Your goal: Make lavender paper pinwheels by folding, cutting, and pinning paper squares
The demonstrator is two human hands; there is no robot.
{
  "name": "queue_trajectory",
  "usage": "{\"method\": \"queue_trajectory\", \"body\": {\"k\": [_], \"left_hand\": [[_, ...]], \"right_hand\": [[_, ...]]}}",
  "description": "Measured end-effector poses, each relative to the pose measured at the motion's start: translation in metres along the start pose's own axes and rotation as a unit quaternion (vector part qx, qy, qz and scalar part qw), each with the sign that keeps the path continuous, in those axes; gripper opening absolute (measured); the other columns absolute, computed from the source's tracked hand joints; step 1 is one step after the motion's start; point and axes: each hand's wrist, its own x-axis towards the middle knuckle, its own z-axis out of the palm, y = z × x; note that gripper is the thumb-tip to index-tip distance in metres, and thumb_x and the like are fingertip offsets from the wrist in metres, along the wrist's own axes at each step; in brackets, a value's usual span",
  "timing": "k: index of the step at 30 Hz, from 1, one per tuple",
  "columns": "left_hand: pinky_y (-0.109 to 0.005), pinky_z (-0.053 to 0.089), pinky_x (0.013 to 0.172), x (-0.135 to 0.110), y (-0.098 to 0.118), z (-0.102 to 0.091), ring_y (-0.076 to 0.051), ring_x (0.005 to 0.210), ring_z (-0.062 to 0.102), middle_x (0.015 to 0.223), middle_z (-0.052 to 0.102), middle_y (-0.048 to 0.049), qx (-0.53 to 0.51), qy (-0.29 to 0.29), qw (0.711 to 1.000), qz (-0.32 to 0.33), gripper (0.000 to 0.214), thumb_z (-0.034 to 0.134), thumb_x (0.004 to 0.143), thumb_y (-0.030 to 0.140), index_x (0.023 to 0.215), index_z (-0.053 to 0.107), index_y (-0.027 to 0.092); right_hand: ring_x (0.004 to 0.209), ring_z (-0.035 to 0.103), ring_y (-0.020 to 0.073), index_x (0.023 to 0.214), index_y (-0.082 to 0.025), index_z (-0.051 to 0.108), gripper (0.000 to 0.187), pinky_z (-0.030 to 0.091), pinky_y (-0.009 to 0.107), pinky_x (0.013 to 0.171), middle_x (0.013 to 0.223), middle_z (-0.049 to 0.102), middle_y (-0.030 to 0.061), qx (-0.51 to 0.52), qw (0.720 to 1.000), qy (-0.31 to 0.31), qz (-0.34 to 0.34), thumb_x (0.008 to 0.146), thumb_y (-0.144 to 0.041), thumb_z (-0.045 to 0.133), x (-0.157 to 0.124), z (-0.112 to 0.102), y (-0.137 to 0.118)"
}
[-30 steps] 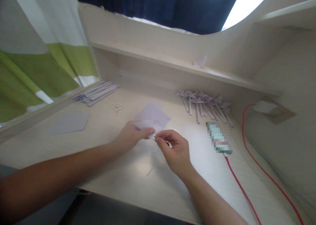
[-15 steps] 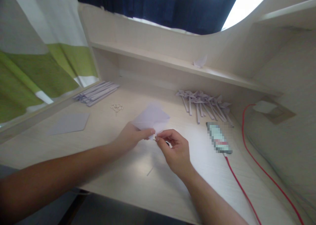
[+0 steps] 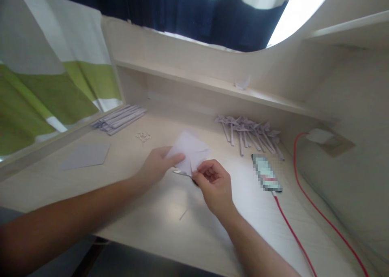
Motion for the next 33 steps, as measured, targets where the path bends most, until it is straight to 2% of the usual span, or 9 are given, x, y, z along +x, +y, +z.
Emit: {"method": "queue_trajectory", "body": {"k": [4, 6, 9, 14, 18, 23, 28, 30, 33], "left_hand": [[-0.025, 0.044, 0.059, 0.007, 0.000, -0.007, -0.015, 0.062, 0.059, 0.067, 0.069, -0.0018, 0.005, 0.022, 1.000, 0.006, 0.028, 0.078, 0.073, 0.042, 0.074, 0.076, 0.014], [-0.024, 0.043, 0.057, 0.009, 0.001, -0.011, -0.015, 0.061, 0.060, 0.067, 0.069, -0.0021, 0.034, 0.007, 0.999, -0.002, 0.025, 0.078, 0.072, 0.039, 0.075, 0.076, 0.014], [-0.024, 0.040, 0.053, 0.009, 0.003, -0.016, -0.016, 0.058, 0.060, 0.064, 0.068, -0.0022, 0.096, -0.085, 0.991, -0.029, 0.019, 0.077, 0.070, 0.032, 0.071, 0.074, 0.014], [-0.022, 0.037, 0.049, 0.007, -0.001, -0.020, -0.014, 0.056, 0.059, 0.062, 0.066, -0.0010, 0.150, -0.231, 0.960, -0.042, 0.011, 0.074, 0.071, 0.026, 0.072, 0.074, 0.015], [-0.022, 0.042, 0.055, 0.012, -0.004, -0.020, -0.015, 0.064, 0.062, 0.072, 0.070, -0.0019, 0.112, -0.166, 0.980, 0.001, 0.018, 0.078, 0.068, 0.025, 0.083, 0.075, 0.015], [-0.024, 0.047, 0.060, 0.018, 0.001, -0.023, -0.016, 0.067, 0.066, 0.081, 0.074, -0.0017, -0.001, -0.126, 0.992, -0.014, 0.062, 0.086, 0.066, 0.029, 0.123, 0.065, 0.019], [-0.030, 0.055, 0.073, 0.022, 0.005, -0.025, -0.022, 0.097, 0.067, 0.104, 0.072, -0.0076, -0.094, -0.033, 0.995, -0.018, 0.056, 0.081, 0.077, 0.047, 0.123, 0.064, 0.019], [-0.031, 0.056, 0.072, 0.022, 0.001, -0.023, -0.023, 0.099, 0.066, 0.106, 0.071, -0.0085, -0.100, -0.060, 0.992, -0.038, 0.054, 0.082, 0.075, 0.049, 0.117, 0.067, 0.018], [-0.028, 0.051, 0.067, 0.018, -0.008, -0.016, -0.019, 0.080, 0.065, 0.087, 0.071, -0.0081, -0.052, -0.140, 0.986, -0.073, 0.047, 0.085, 0.071, 0.048, 0.098, 0.074, 0.011]], "right_hand": [[0.066, 0.064, 0.0174, 0.083, -0.022, 0.064, 0.023, 0.051, 0.030, 0.064, 0.071, 0.069, -0.0012, -0.013, 0.999, -0.042, 0.022, 0.075, -0.024, 0.085, 0.004, -0.008, -0.002], [0.068, 0.065, 0.0184, 0.075, -0.021, 0.061, 0.022, 0.051, 0.031, 0.066, 0.070, 0.068, 0.0002, -0.055, 0.998, -0.012, 0.009, 0.078, -0.027, 0.082, 0.008, -0.016, -0.005], [0.070, 0.063, 0.0177, 0.076, -0.021, 0.063, 0.020, 0.050, 0.031, 0.068, 0.073, 0.066, -0.0002, -0.086, 0.994, 0.052, -0.033, 0.082, -0.032, 0.079, 0.014, -0.025, -0.008], [0.069, 0.062, 0.0172, 0.091, -0.022, 0.072, 0.020, 0.048, 0.028, 0.059, 0.081, 0.069, 0.0012, -0.072, 0.995, -0.063, 0.016, 0.080, -0.036, 0.082, 0.014, -0.026, -0.006], [0.061, 0.058, 0.0156, 0.076, -0.019, 0.069, 0.020, 0.044, 0.028, 0.057, 0.067, 0.065, -0.0007, -0.071, 0.990, -0.101, 0.060, 0.081, -0.035, 0.080, 0.012, -0.022, -0.003], [0.057, 0.052, 0.0123, 0.065, -0.018, 0.064, 0.021, 0.038, 0.026, 0.056, 0.062, 0.061, -0.0024, -0.086, 0.977, -0.166, 0.105, 0.078, -0.028, 0.077, 0.012, -0.020, -0.006], [0.061, 0.062, 0.0150, 0.071, -0.019, 0.066, 0.025, 0.048, 0.028, 0.065, 0.062, 0.067, -0.0014, 0.027, 0.991, -0.070, 0.115, 0.077, -0.035, 0.083, 0.015, -0.019, -0.003], [0.064, 0.067, 0.0165, 0.075, -0.019, 0.067, 0.027, 0.052, 0.030, 0.068, 0.065, 0.070, -0.0010, 0.069, 0.989, -0.038, 0.123, 0.074, -0.037, 0.087, 0.015, -0.017, 0.000], [0.062, 0.066, 0.0158, 0.076, -0.019, 0.068, 0.030, 0.052, 0.029, 0.065, 0.066, 0.071, -0.0005, 0.091, 0.986, -0.035, 0.136, 0.072, -0.039, 0.090, 0.014, -0.013, 0.002]]}}
